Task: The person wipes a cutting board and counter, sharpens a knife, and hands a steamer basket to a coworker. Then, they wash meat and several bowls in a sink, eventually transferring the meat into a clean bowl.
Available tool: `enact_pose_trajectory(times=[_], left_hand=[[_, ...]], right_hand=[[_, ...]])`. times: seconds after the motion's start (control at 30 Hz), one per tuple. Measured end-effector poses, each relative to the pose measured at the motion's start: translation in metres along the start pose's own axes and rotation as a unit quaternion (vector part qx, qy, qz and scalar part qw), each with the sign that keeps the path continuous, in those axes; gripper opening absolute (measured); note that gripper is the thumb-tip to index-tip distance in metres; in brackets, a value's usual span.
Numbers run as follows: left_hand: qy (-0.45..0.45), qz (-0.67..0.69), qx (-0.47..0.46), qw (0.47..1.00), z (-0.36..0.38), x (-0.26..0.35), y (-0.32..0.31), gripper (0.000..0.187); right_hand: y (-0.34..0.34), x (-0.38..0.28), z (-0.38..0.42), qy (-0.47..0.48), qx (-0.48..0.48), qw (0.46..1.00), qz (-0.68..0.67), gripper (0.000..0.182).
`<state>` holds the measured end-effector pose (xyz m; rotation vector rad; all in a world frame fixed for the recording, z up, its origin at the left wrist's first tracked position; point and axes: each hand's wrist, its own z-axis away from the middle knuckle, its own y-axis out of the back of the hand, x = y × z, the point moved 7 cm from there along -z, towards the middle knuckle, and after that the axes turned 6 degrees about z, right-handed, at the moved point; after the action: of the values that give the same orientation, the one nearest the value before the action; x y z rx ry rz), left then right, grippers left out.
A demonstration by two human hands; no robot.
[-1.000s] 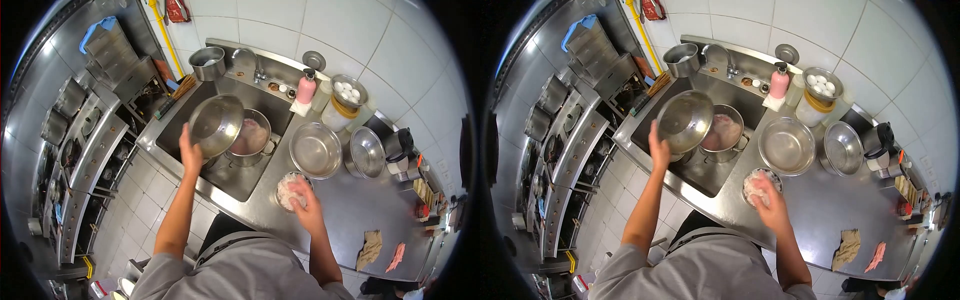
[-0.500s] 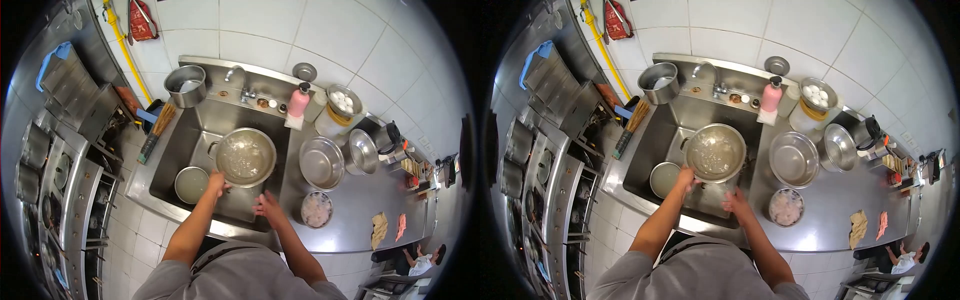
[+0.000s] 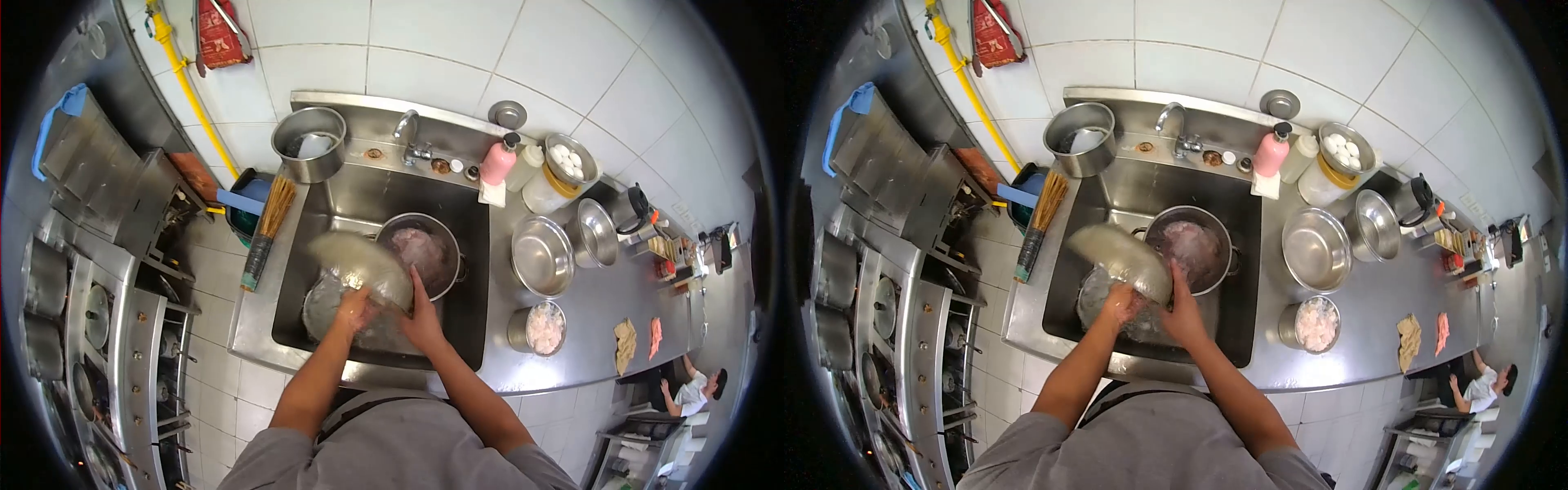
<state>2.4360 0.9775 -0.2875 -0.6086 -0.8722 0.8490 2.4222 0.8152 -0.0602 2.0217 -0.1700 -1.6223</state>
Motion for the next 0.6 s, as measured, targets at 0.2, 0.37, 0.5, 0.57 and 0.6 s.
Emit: enact_pose_trajectory(times=[0.2,0.37,0.5,0.57,0.6], left_hand=[[0.018,-0.544,0.044,0.837,-0.013,0.028,0.078,0.043],[-0.022,-0.77,0.181,0.612,0.006,0.06,0.044,0.061],[0.041,-0.449,0.044,0.891,0.018,-0.006,0.003,0.069],[0.106,-0.373,0.0,0.922,0.027,-0.023,-0.021,0.071],[0.174,-0.287,-0.044,0.941,0.034,-0.036,-0.034,0.074]], right_hand=[[0.064,0.048,-0.034,0.005,0.073,0.996,0.056,0.081],[0.083,0.145,-0.051,-0.101,0.162,0.97,0.15,0.073],[0.034,0.196,-0.038,-0.338,0.1,0.936,-0.018,0.061],[0.023,0.205,-0.031,-0.403,0.104,0.89,-0.184,0.058],[0.015,0.216,-0.022,-0.425,0.053,0.861,-0.275,0.056]])
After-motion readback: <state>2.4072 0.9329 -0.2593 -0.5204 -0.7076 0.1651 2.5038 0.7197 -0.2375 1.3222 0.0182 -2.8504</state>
